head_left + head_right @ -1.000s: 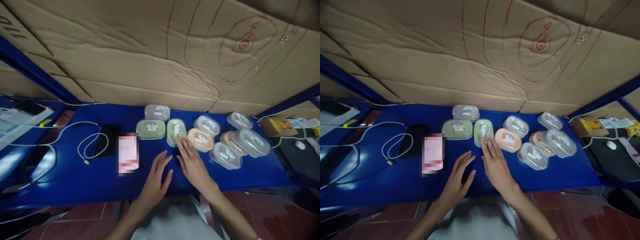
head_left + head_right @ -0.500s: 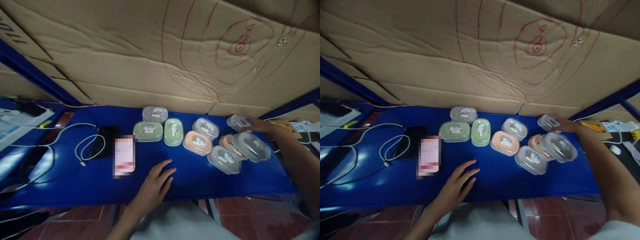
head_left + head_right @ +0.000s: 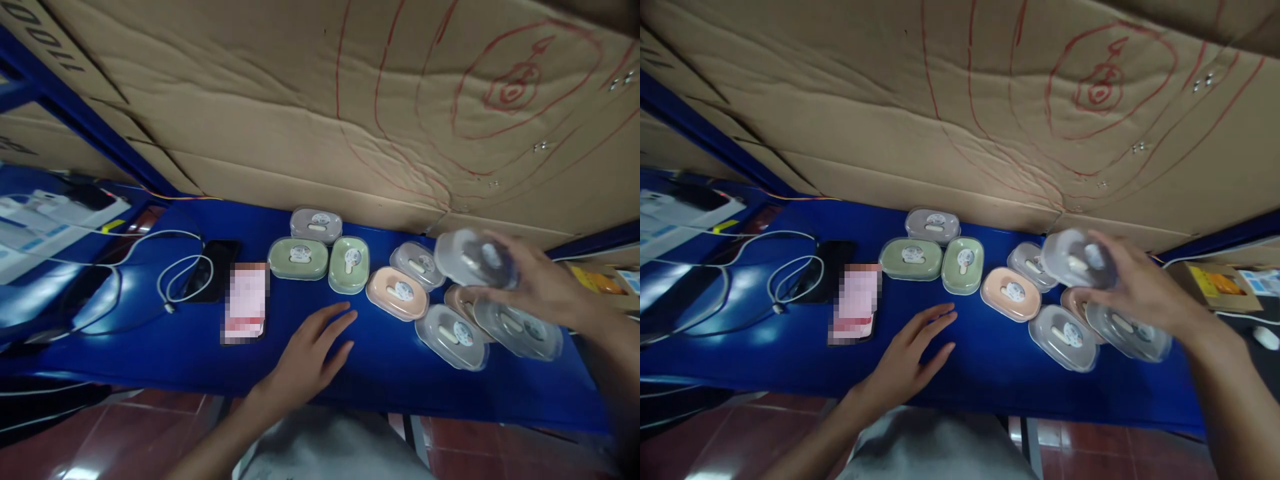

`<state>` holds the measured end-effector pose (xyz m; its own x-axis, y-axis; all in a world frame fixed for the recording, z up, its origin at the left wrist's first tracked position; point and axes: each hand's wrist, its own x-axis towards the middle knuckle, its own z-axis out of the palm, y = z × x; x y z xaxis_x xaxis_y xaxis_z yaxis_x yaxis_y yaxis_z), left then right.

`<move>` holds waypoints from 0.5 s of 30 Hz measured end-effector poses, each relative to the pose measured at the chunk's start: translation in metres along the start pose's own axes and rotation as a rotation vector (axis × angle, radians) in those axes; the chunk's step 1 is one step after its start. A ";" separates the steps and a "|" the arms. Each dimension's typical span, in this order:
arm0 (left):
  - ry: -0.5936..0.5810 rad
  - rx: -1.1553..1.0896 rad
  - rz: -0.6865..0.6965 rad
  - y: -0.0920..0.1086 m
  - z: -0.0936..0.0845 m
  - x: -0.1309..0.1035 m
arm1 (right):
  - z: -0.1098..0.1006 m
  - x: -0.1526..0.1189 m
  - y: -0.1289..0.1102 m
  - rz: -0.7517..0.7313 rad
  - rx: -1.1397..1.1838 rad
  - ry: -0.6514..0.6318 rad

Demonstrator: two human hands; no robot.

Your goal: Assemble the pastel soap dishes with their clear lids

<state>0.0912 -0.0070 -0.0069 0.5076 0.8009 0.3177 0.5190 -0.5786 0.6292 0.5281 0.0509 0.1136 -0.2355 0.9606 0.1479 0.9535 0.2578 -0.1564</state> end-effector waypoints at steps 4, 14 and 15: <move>0.037 0.044 0.052 0.013 -0.003 0.036 | 0.029 0.023 -0.070 -0.215 0.018 -0.171; -0.117 0.132 0.365 0.040 0.028 0.054 | 0.047 0.070 -0.053 -0.251 0.159 -0.169; -0.124 0.139 0.371 0.039 0.028 0.053 | 0.038 0.065 -0.047 -0.234 0.160 -0.149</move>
<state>0.1579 0.0081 0.0146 0.7526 0.5139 0.4117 0.3683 -0.8468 0.3838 0.4603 0.1053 0.0935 -0.4811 0.8749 0.0552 0.8313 0.4753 -0.2882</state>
